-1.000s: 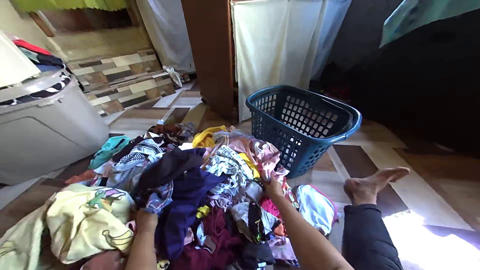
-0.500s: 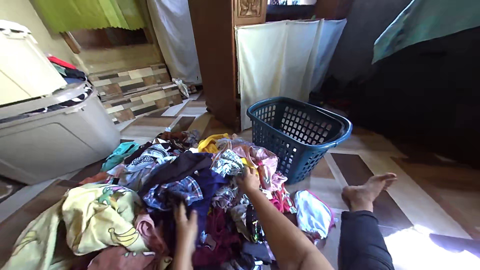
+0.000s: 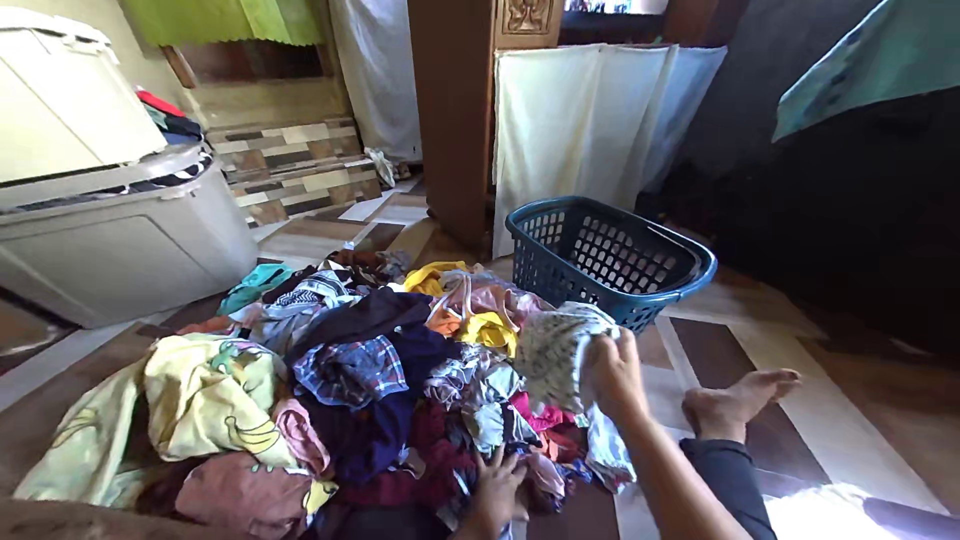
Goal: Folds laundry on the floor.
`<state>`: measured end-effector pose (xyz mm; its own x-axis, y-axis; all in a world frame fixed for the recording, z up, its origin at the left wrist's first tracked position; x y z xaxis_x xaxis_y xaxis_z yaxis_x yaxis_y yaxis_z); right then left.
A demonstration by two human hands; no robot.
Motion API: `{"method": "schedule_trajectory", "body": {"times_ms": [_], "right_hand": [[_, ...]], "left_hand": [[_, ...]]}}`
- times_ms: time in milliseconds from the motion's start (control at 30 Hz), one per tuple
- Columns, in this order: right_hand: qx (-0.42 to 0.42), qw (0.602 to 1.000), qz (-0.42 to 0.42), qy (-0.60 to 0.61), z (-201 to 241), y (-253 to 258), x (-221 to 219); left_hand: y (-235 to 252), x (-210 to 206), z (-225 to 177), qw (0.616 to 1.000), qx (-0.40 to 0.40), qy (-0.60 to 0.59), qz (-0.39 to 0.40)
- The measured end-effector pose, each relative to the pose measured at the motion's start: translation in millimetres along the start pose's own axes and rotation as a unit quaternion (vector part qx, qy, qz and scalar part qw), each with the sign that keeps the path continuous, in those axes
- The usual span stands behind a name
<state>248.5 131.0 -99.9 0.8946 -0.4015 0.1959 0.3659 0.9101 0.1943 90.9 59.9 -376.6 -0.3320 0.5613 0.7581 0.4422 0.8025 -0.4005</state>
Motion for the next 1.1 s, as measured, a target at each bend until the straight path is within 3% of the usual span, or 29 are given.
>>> {"method": "schedule_trajectory", "body": {"times_ms": [67,200,267,367,467,567,667,733,833,967,1033,1100], "right_hand": [[0.005,1.0,0.003,-0.007,0.6,-14.2,30.9],[0.032,0.991,0.055,-0.114,-20.8,-55.3,64.5],[0.034,0.982,0.083,-0.165,-39.5,-77.9,62.7],[0.031,0.973,0.123,-0.193,-61.6,-100.0,49.1],[0.041,0.97,0.143,-0.195,-69.5,-104.3,35.8],[0.026,0.973,0.158,-0.166,-57.6,-92.3,23.0],[0.016,0.98,0.175,-0.094,-34.1,-75.2,1.9],[0.026,0.978,0.198,-0.063,-18.3,-70.2,-15.8],[0.087,0.966,0.224,-0.092,4.7,-64.2,-36.9],[0.233,0.915,0.214,-0.249,16.4,-74.4,-43.4],[0.233,0.895,0.221,-0.308,-7.3,-83.8,-41.9],[0.177,0.881,0.256,-0.356,-44.3,-94.2,-34.6]], "left_hand": [[15.4,24.4,8.0,0.999,-0.009,-0.029,-0.035],[66.2,50.1,26.8,0.998,0.018,-0.05,-0.029],[87.9,62.8,27.4,0.993,0.055,-0.1,-0.035],[98.5,94.6,5.4,0.993,0.103,-0.057,0.004],[98.2,106.9,-15.0,0.99,0.087,-0.113,0.009],[58.1,129.1,-51.4,0.949,-0.007,-0.315,-0.021],[-12.2,141.6,-67.9,0.824,-0.037,-0.565,-0.029],[-51.1,148.5,-66.6,0.779,-0.083,-0.621,-0.025],[-90.9,189.6,-53.1,0.792,-0.094,-0.588,-0.133],[-125.9,229.8,-17.2,0.822,-0.041,-0.505,-0.261],[-140.0,235.3,-10.5,0.822,-0.036,-0.499,-0.271],[-148.0,231.8,-11.6,0.84,-0.038,-0.472,-0.263]]}}
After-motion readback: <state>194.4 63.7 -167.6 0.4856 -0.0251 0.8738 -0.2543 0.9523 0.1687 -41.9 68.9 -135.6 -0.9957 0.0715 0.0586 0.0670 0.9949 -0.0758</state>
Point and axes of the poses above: each hand's wrist, its own y-axis towards the middle knuckle, its own x-axis out of the back of the hand, z = x × y, the point moved 9 cm from there along y, towards the middle knuckle, and after that the axes turned 9 degrees about -y, right-handed, at the moved point
